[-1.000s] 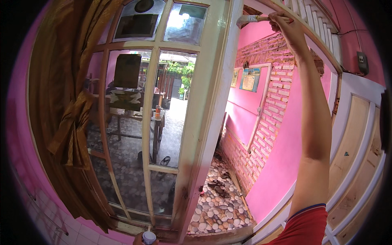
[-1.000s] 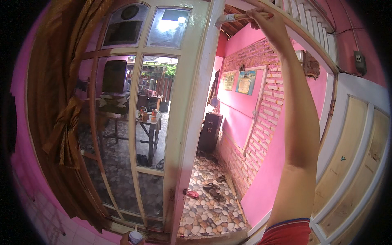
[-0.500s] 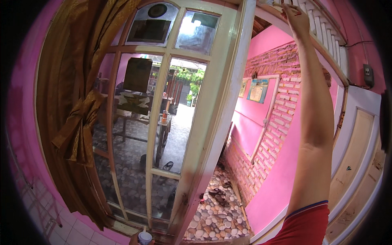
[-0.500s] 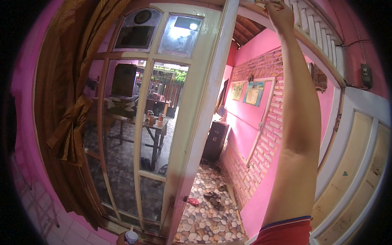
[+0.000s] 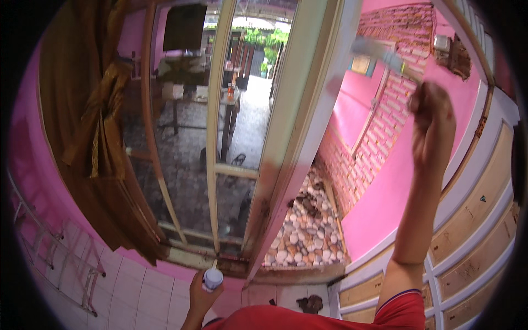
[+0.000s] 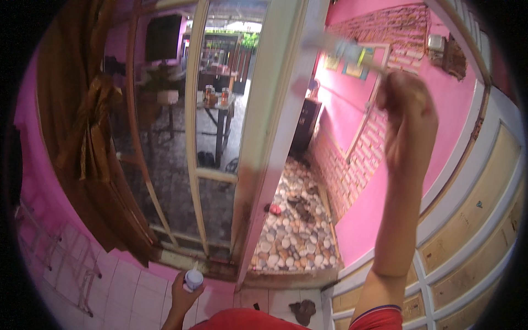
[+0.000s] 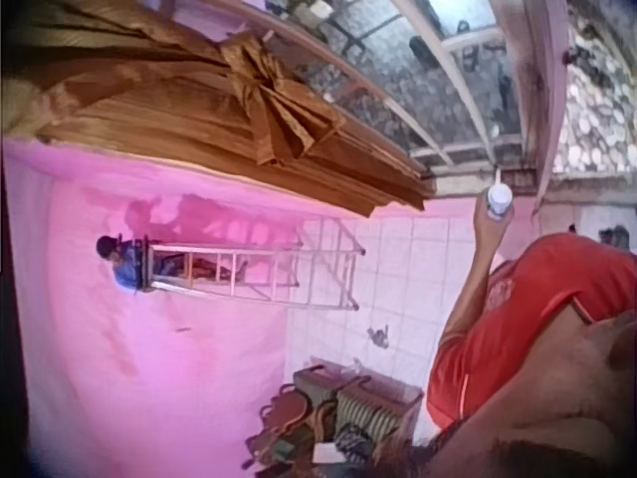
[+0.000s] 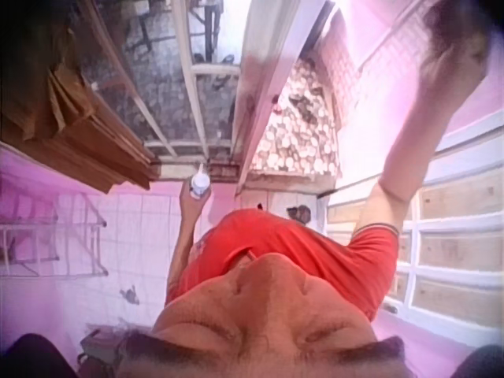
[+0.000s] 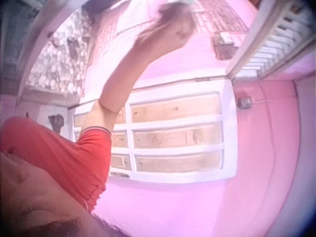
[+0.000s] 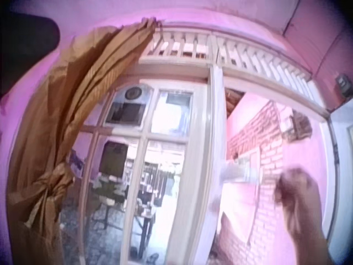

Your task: The person dips a brush into a container of white paint and applies it to the edges of a wooden door frame.

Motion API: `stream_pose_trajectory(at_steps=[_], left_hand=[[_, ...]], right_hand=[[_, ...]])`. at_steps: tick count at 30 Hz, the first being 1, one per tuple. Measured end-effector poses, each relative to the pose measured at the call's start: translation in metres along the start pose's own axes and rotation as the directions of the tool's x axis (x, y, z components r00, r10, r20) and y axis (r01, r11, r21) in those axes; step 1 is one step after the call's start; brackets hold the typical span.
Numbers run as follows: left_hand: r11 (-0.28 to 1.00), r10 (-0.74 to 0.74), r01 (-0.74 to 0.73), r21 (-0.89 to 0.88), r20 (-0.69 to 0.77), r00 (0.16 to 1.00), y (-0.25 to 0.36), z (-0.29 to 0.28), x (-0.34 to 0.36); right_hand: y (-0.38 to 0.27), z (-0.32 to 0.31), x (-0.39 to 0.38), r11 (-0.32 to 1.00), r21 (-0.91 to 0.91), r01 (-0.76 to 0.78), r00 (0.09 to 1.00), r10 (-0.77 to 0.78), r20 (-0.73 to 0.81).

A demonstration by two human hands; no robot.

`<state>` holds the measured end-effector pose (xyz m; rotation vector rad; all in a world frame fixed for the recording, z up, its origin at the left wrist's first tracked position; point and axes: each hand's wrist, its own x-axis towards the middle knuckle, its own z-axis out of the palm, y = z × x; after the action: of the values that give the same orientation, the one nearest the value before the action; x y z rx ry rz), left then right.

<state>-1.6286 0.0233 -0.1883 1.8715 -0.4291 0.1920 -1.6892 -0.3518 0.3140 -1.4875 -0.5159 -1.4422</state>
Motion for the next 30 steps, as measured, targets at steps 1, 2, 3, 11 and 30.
stream_pose_trajectory(at_steps=[1,2,3,11,30], left_hand=[[0.999,-0.032,0.032,0.012,0.027,0.999,0.003,0.001,0.001],[1.0,-0.015,0.015,-0.001,0.074,0.997,0.008,0.004,0.004],[1.0,0.006,-0.003,-0.023,0.126,0.992,0.013,0.008,0.008],[0.994,-0.004,0.031,-0.108,0.24,0.971,0.025,-0.011,0.012],[0.972,0.08,0.012,-0.237,0.378,0.922,0.047,0.028,0.027]], right_hand=[[0.007,-0.006,-0.038,0.993,-0.034,-0.112,0.993,0.112,-0.023],[0.011,-0.01,-0.075,0.98,-0.046,-0.193,0.981,0.192,-0.028],[0.016,-0.016,-0.112,0.961,-0.067,-0.268,0.963,0.266,-0.04],[0.025,0.029,-0.319,0.556,-0.087,-0.827,0.562,0.823,-0.082],[-0.006,0.044,-0.389,0.465,-0.373,-0.803,0.489,0.872,0.034]])
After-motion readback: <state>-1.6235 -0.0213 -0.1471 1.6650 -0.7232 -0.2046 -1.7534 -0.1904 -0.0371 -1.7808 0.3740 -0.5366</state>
